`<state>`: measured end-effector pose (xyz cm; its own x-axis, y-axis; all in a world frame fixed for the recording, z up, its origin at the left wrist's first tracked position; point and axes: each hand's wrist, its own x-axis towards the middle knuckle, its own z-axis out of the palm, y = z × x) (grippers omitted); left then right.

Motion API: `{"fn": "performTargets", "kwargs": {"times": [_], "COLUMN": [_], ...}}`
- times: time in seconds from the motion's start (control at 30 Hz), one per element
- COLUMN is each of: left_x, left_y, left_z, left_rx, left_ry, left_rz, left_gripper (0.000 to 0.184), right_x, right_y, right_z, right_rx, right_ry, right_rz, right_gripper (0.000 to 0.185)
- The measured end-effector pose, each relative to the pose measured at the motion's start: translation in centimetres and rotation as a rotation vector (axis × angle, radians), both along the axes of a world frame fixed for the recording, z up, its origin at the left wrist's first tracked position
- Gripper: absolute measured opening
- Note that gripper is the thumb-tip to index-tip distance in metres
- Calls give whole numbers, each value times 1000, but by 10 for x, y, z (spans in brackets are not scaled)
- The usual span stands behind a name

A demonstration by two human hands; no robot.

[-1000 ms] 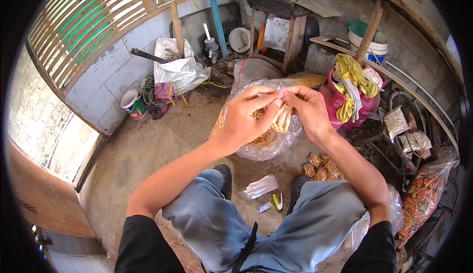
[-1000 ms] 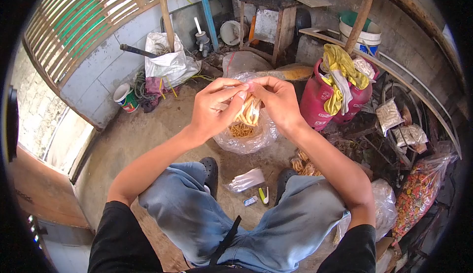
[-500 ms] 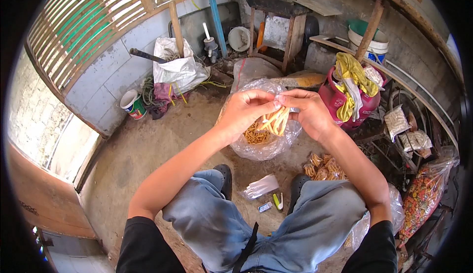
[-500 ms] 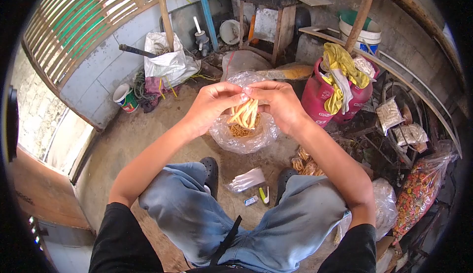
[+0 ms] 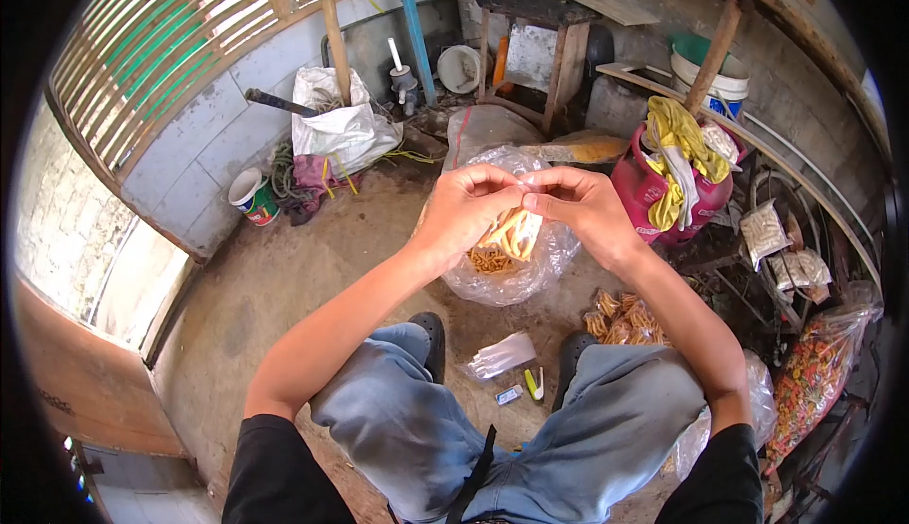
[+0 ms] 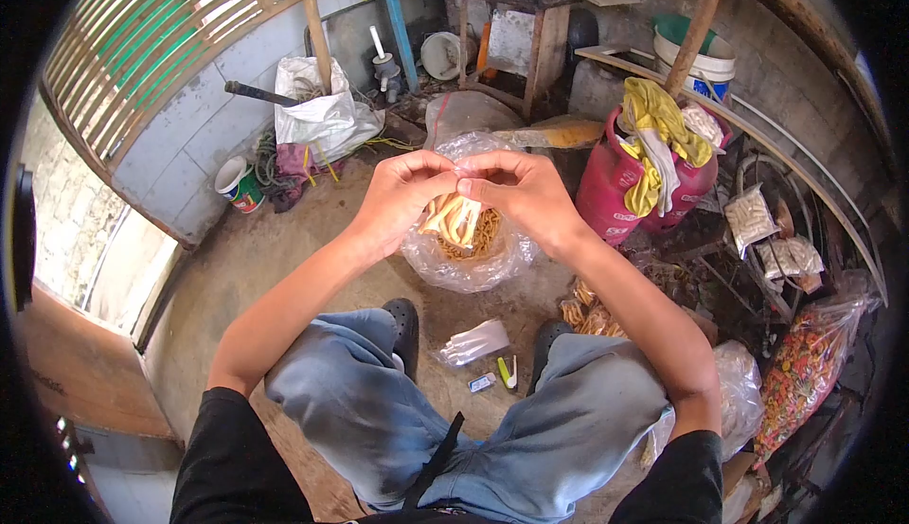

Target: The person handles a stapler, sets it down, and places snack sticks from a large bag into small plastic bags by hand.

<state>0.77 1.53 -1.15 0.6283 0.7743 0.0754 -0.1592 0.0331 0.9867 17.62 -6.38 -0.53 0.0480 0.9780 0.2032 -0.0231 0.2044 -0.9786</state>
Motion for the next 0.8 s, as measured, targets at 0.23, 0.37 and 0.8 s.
{"fn": "performTargets", "kwargs": {"times": [0.23,0.37,0.8], "left_x": [-4,-5,-7], "left_y": [4,2,-2], "left_z": [-1,7,14], "left_rx": [55,-84,10], "left_ry": [5,8,99], "left_rz": [-80,-86,-76], "left_gripper": [14,16,15], "right_x": [5,5,3], "right_y": [1,-1,-4], "right_z": [2,5,5], "right_rx": [-126,-60,170], "right_ry": [64,-56,-238], "right_rz": [-52,-100,-109], "right_gripper": [20,18,16]}}
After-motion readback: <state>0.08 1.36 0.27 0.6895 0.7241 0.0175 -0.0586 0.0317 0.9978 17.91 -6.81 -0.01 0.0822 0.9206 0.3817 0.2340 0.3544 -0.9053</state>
